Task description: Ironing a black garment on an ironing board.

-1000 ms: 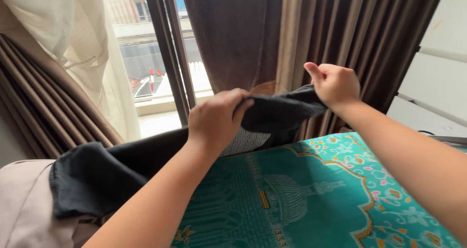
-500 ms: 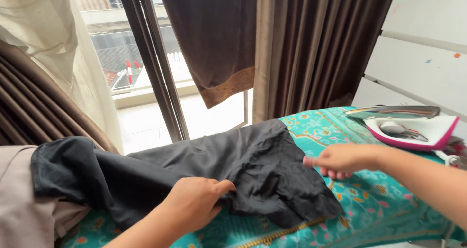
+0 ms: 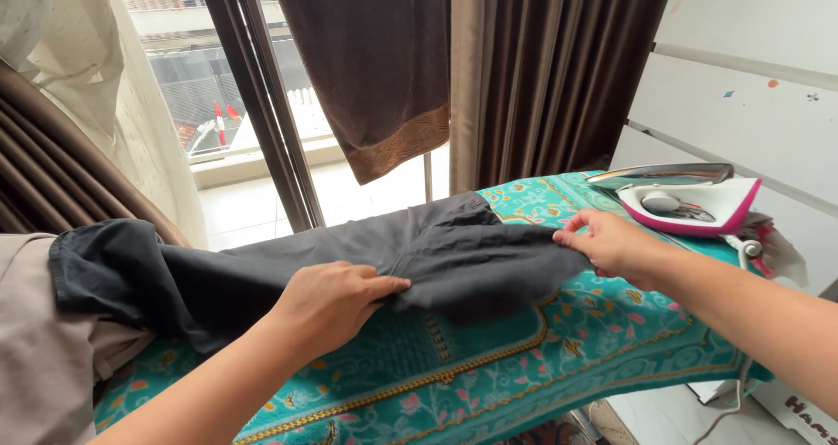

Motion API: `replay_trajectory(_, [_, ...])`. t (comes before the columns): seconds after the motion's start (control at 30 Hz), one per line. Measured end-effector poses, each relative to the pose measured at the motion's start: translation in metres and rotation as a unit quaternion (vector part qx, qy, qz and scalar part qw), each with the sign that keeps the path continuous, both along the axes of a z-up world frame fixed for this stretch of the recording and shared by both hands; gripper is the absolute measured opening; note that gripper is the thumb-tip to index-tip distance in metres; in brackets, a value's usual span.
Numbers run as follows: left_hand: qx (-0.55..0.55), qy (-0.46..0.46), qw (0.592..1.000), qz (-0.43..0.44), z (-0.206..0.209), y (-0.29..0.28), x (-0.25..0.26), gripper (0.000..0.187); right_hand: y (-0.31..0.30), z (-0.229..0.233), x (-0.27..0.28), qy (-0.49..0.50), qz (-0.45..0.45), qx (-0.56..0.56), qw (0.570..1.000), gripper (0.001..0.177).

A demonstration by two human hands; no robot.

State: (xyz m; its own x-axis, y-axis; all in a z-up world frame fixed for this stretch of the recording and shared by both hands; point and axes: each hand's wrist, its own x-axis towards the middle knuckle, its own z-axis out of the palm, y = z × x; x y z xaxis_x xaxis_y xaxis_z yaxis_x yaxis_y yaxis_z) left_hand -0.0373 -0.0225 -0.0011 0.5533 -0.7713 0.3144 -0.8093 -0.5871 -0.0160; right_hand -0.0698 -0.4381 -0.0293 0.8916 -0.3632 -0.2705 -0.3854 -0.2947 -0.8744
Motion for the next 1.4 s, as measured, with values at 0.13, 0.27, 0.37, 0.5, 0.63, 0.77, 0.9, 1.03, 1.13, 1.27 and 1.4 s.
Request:
replay_trajectory(0.13, [0.041,-0.086,0.995,-0.030,-0.024,-0.005,-0.006,0.035,0.005,-0.002,-0.011,0.072,0.035,-0.116,0.990,0.038])
replay_trajectory(0.27, [-0.030,-0.221,0.966,-0.127,-0.043,-0.025,-0.011,0.034,-0.010,-0.024,-0.005,0.084,0.064,-0.037,0.994,0.038])
replay_trajectory(0.37, [-0.043,-0.257,0.944,-0.203,-0.052,-0.042,-0.004,0.025,-0.007,-0.014,-0.001,0.060,0.058,0.046,0.995,0.036])
replay_trajectory(0.5, [-0.065,-0.284,0.923,-0.253,-0.051,-0.061,-0.007,0.024,-0.003,-0.004,-0.004,0.037,0.040,0.053,0.997,0.037])
replay_trajectory(0.63, [-0.072,-0.226,0.966,-0.100,-0.054,-0.085,-0.021,0.025,-0.005,-0.012,-0.005,0.011,0.016,0.065,0.998,0.039])
replay_trajectory(0.77, [-0.067,-0.051,0.987,0.135,-0.048,-0.108,-0.035,0.067,0.008,-0.009,-0.016,-0.012,0.038,0.141,0.989,0.036])
replay_trajectory(0.9, [-0.061,-0.063,0.981,0.172,-0.061,-0.113,-0.022,0.056,0.030,0.004,-0.036,0.004,0.033,0.141,0.989,0.034])
replay_trajectory(1.03, [-0.101,-0.159,0.977,0.101,-0.058,-0.101,-0.032,0.025,0.027,0.004,-0.045,0.004,0.057,0.145,0.988,0.032])
replay_trajectory(1.13, [-0.143,-0.205,0.967,0.036,-0.047,-0.081,-0.051,0.018,0.019,0.003,-0.046,0.001,0.059,0.121,0.991,0.027])
replay_trajectory(1.27, [-0.175,-0.235,0.954,-0.065,-0.025,-0.063,-0.081,0.020,0.018,0.002,-0.049,-0.003,0.120,0.077,0.990,0.021])
replay_trajectory(1.4, [-0.169,-0.216,0.955,-0.112,-0.036,-0.060,-0.079,0.021,0.023,0.003,-0.052,-0.013,0.161,-0.003,0.987,0.025])
